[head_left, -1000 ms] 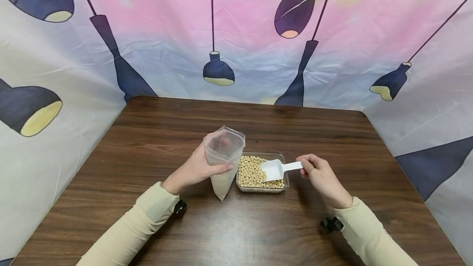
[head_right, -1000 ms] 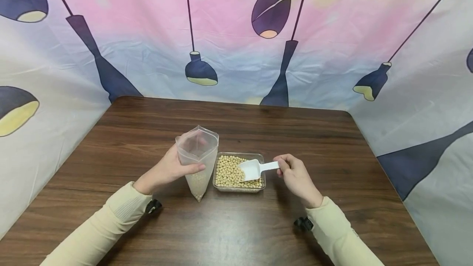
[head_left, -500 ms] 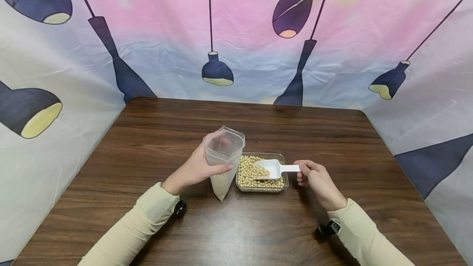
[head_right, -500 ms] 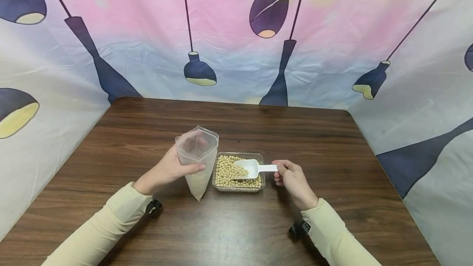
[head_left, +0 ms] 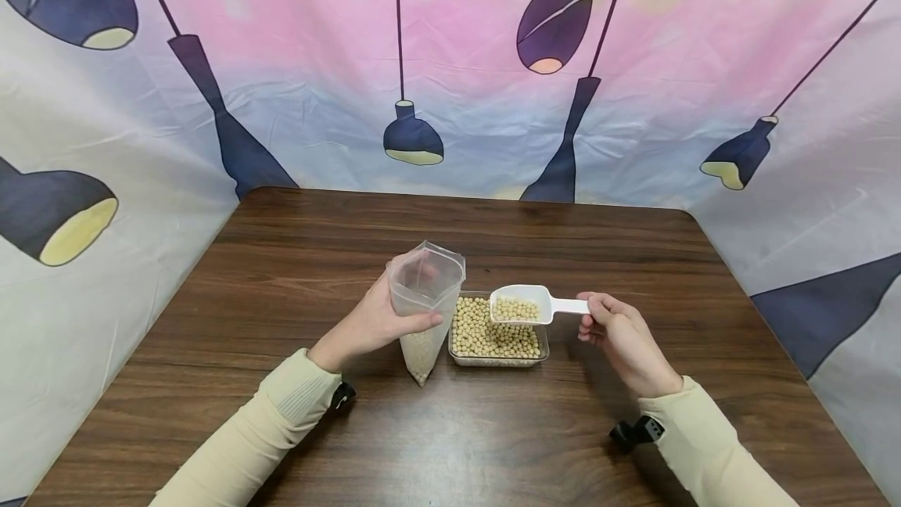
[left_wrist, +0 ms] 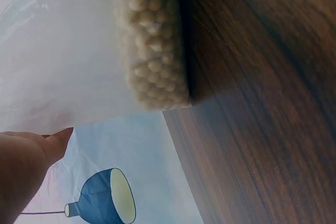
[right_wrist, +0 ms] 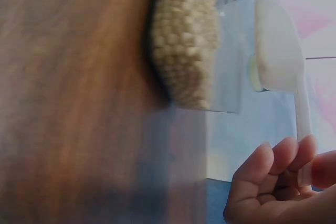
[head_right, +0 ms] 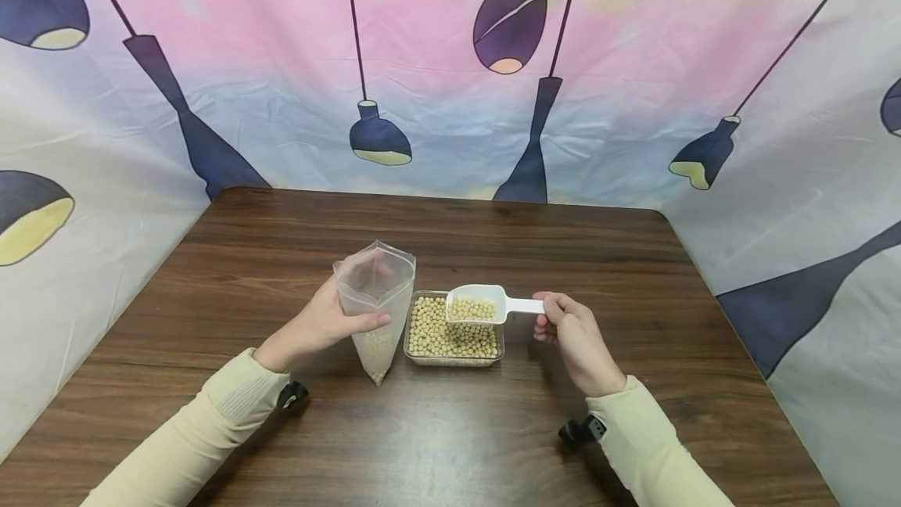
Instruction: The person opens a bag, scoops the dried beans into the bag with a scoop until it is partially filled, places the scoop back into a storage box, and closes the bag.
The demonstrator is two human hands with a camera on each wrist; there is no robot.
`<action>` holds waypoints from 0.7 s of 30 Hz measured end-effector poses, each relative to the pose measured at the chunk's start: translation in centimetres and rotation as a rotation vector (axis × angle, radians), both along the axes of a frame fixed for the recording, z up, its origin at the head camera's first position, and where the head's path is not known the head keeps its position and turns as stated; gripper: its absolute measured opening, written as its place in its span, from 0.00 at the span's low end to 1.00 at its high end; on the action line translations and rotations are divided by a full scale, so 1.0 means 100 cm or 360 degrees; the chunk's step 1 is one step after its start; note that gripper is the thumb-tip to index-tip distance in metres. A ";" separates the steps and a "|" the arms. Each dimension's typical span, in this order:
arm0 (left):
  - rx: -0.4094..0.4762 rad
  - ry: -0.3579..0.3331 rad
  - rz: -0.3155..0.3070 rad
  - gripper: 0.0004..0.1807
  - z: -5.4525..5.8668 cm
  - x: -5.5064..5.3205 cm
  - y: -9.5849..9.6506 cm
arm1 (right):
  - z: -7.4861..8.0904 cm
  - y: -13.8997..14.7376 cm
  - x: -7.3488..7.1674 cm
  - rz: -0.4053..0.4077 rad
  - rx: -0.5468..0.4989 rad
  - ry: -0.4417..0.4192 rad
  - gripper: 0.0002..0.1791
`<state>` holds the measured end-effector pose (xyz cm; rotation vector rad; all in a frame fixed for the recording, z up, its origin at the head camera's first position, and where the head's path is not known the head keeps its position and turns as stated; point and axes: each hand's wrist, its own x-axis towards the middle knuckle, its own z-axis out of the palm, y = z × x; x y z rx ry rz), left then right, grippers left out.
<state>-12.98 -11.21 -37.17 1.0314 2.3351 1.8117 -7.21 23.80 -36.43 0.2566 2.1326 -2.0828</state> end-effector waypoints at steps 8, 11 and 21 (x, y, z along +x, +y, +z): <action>0.0021 0.0022 -0.0018 0.47 -0.001 -0.001 0.001 | 0.032 0.005 0.001 0.0017 -0.0219 0.0185 0.22; 0.0028 0.0015 -0.0023 0.48 0.000 -0.001 0.001 | 0.045 0.003 0.001 0.0040 -0.0325 0.0280 0.19; 0.0026 -0.0008 -0.0028 0.46 0.001 0.000 0.002 | 0.078 -0.022 -0.002 0.0125 -0.0406 0.0459 0.17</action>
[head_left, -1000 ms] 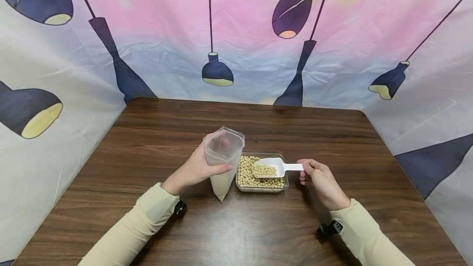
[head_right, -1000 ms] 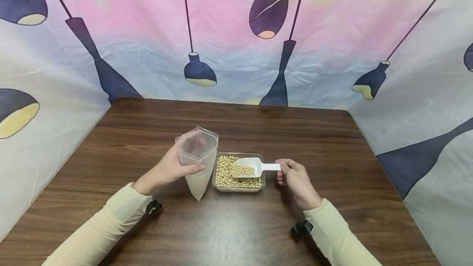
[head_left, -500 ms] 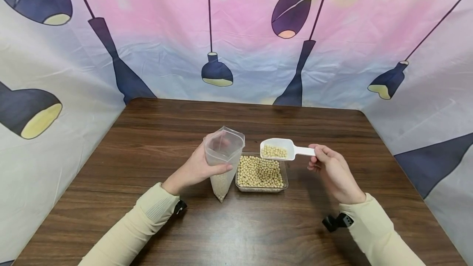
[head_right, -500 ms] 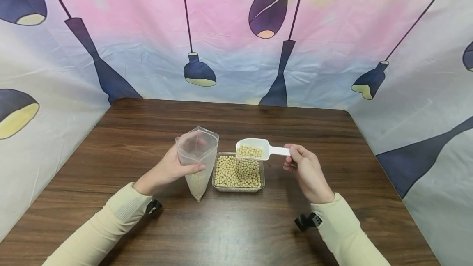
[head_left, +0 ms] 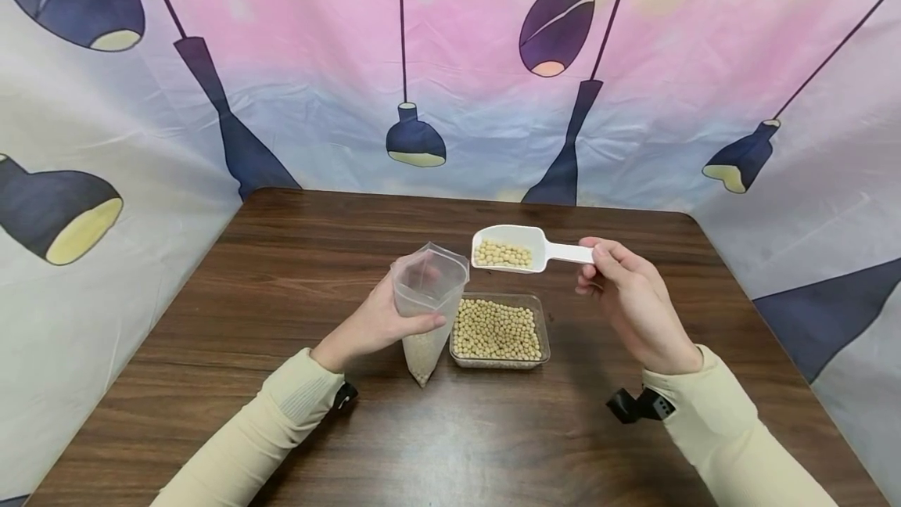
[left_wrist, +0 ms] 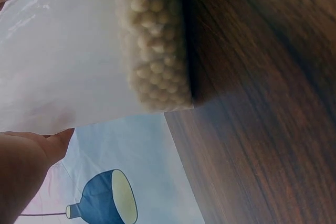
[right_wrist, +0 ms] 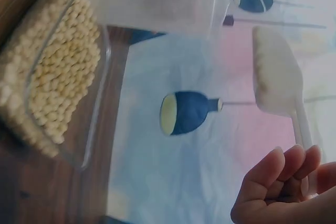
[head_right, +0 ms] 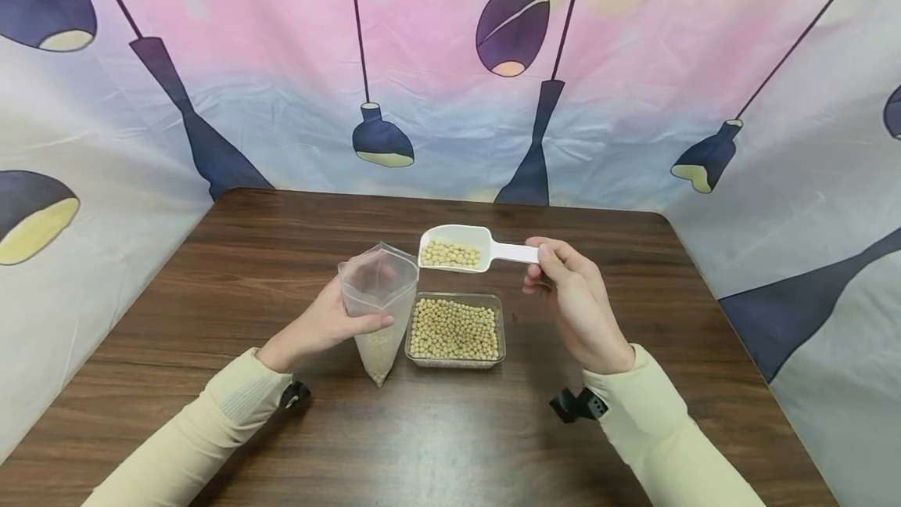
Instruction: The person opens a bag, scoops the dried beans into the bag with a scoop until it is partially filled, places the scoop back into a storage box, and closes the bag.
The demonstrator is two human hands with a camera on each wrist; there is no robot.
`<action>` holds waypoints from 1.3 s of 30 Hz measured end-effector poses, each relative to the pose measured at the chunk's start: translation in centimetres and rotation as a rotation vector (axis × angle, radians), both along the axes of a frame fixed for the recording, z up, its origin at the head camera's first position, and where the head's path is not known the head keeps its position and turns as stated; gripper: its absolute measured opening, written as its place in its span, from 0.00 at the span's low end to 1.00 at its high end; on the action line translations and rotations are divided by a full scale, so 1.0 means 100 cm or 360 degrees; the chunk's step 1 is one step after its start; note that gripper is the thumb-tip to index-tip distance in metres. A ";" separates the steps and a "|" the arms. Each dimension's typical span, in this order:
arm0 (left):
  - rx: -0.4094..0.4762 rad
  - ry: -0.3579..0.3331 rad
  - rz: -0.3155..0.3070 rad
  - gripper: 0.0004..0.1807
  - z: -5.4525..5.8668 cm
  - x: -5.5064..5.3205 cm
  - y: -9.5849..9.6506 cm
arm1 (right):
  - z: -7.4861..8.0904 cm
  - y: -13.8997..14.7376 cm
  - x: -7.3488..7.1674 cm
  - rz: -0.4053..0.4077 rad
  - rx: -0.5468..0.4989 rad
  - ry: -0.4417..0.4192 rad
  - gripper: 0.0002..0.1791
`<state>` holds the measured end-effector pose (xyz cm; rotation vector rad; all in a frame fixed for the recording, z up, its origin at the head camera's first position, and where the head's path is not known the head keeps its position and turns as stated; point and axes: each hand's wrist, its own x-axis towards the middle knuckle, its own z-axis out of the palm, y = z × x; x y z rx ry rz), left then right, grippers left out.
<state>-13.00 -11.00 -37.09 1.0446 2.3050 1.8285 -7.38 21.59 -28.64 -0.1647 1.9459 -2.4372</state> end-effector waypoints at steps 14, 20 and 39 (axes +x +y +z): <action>-0.0053 -0.0068 0.0003 0.47 0.003 0.002 -0.001 | 0.021 -0.025 0.001 -0.0028 0.0096 0.0235 0.12; 0.0013 -0.0053 -0.0019 0.46 0.003 0.001 0.001 | 0.022 -0.027 0.001 -0.0065 0.0143 0.0290 0.11; 0.0034 -0.0053 -0.0025 0.47 0.003 0.001 0.001 | 0.024 -0.030 0.003 -0.0179 0.0402 0.0424 0.10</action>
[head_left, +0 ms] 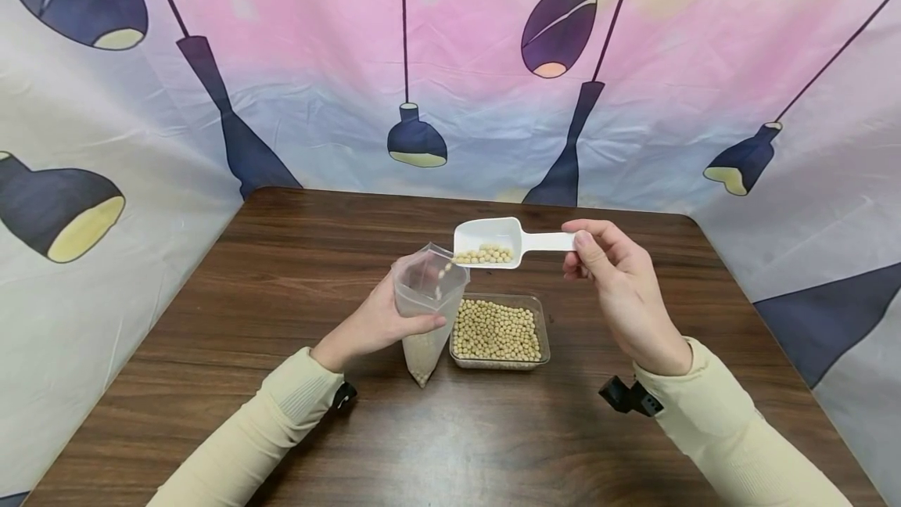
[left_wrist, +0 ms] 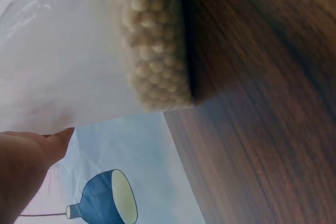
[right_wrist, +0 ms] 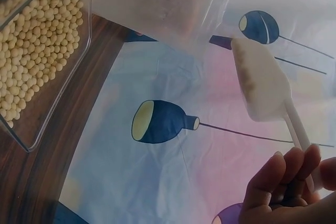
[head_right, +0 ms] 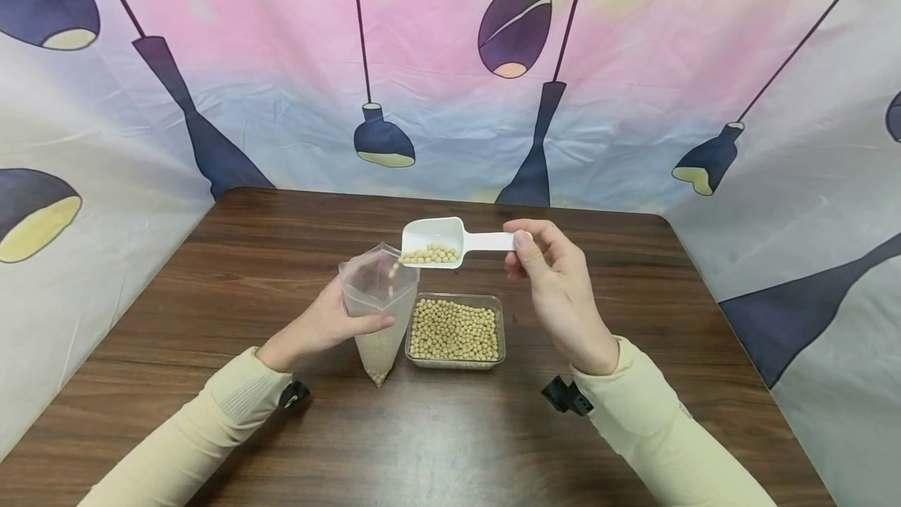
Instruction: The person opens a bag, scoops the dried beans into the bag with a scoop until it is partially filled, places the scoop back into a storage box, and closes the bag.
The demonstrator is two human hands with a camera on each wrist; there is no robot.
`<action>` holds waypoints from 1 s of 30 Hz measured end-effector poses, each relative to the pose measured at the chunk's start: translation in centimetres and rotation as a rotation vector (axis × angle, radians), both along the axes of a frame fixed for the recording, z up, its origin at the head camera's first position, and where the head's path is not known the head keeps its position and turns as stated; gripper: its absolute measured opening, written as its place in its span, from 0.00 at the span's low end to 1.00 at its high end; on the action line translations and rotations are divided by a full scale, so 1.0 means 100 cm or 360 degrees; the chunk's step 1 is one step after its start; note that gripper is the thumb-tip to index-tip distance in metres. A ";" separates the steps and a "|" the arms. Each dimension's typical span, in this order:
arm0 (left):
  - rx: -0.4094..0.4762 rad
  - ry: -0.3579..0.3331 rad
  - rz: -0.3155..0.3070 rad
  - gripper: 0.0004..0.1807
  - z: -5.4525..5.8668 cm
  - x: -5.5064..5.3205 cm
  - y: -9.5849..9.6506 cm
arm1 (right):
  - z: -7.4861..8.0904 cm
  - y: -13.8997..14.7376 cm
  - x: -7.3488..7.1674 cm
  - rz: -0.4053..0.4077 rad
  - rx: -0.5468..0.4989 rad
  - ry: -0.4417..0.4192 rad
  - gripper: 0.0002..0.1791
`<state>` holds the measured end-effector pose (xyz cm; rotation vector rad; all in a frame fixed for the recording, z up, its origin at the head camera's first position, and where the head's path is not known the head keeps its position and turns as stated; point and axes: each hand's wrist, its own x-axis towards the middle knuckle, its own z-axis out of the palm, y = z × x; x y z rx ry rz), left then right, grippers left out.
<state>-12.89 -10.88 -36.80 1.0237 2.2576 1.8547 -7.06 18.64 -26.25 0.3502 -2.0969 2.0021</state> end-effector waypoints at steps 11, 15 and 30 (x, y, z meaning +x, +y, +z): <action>0.0021 0.0011 -0.0017 0.47 -0.002 -0.001 0.001 | 0.001 -0.002 0.004 -0.0087 0.0088 0.0103 0.12; 0.0018 0.0005 -0.0020 0.48 -0.002 0.000 0.001 | -0.001 -0.004 0.006 -0.0125 0.0127 0.0122 0.14; -0.0008 0.0046 0.0008 0.47 -0.004 -0.001 -0.001 | -0.007 0.002 0.011 -0.0281 0.0067 0.0217 0.14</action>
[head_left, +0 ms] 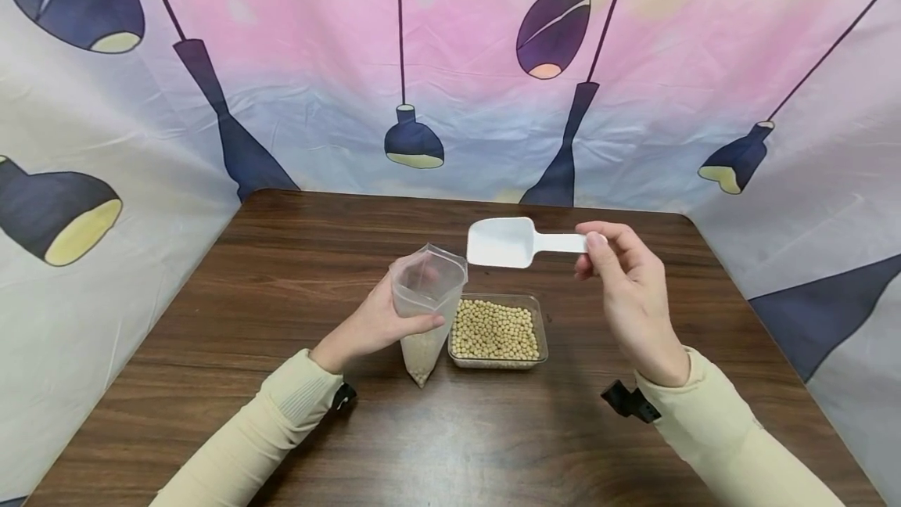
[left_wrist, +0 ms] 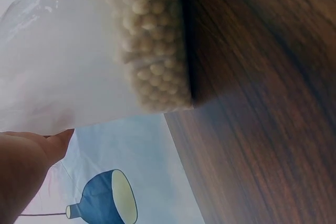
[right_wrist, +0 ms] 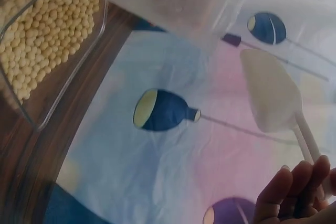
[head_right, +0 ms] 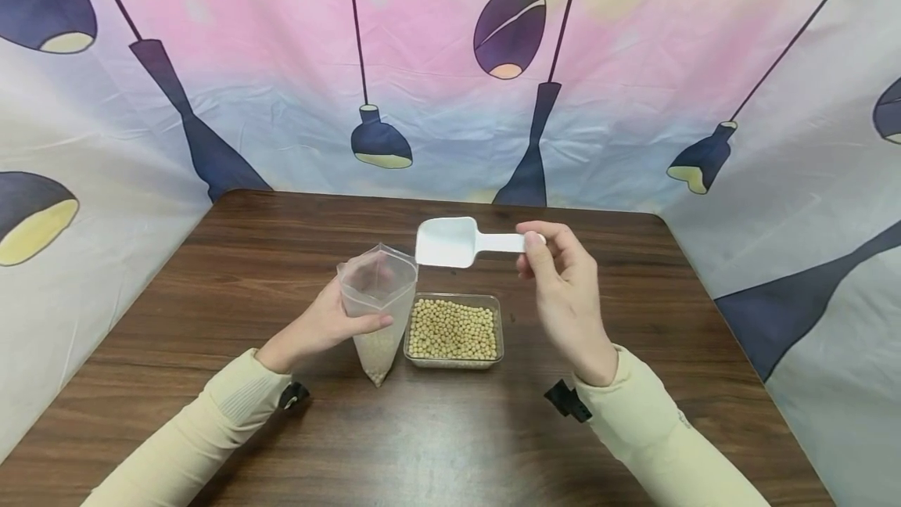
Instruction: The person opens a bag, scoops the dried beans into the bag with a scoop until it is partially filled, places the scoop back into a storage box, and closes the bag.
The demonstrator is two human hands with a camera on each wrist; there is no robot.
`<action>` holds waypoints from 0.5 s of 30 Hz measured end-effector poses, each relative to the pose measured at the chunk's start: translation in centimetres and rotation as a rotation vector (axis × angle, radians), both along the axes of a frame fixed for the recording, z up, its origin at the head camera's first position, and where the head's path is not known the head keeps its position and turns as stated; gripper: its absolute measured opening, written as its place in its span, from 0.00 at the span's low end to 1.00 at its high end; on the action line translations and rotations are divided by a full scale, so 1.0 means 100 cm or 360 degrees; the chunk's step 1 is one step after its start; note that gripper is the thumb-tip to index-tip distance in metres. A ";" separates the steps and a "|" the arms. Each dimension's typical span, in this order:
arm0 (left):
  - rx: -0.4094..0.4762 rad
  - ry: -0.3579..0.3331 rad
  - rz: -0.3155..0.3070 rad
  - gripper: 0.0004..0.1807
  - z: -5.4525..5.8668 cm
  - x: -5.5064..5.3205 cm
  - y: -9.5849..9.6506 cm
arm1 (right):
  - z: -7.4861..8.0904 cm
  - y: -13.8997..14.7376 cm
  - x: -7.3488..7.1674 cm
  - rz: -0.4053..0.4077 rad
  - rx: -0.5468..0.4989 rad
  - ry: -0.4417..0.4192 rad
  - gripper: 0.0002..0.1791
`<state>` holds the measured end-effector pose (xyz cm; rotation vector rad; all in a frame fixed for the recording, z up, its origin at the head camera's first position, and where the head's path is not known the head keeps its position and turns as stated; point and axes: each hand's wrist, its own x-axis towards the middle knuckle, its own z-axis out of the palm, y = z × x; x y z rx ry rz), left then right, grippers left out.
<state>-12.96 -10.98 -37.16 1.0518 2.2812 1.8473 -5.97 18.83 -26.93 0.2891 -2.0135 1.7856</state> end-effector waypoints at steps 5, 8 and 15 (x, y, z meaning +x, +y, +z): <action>-0.0007 -0.0016 0.0010 0.48 0.000 0.001 0.000 | -0.011 0.016 0.004 -0.0070 0.0005 -0.0088 0.14; -0.0012 -0.0027 0.0009 0.48 0.001 0.001 -0.001 | -0.026 0.023 0.005 -0.0150 0.0264 -0.0171 0.14; -0.0042 -0.0043 0.0020 0.48 0.001 0.001 -0.002 | -0.056 0.027 0.010 -0.0168 0.0645 -0.0306 0.11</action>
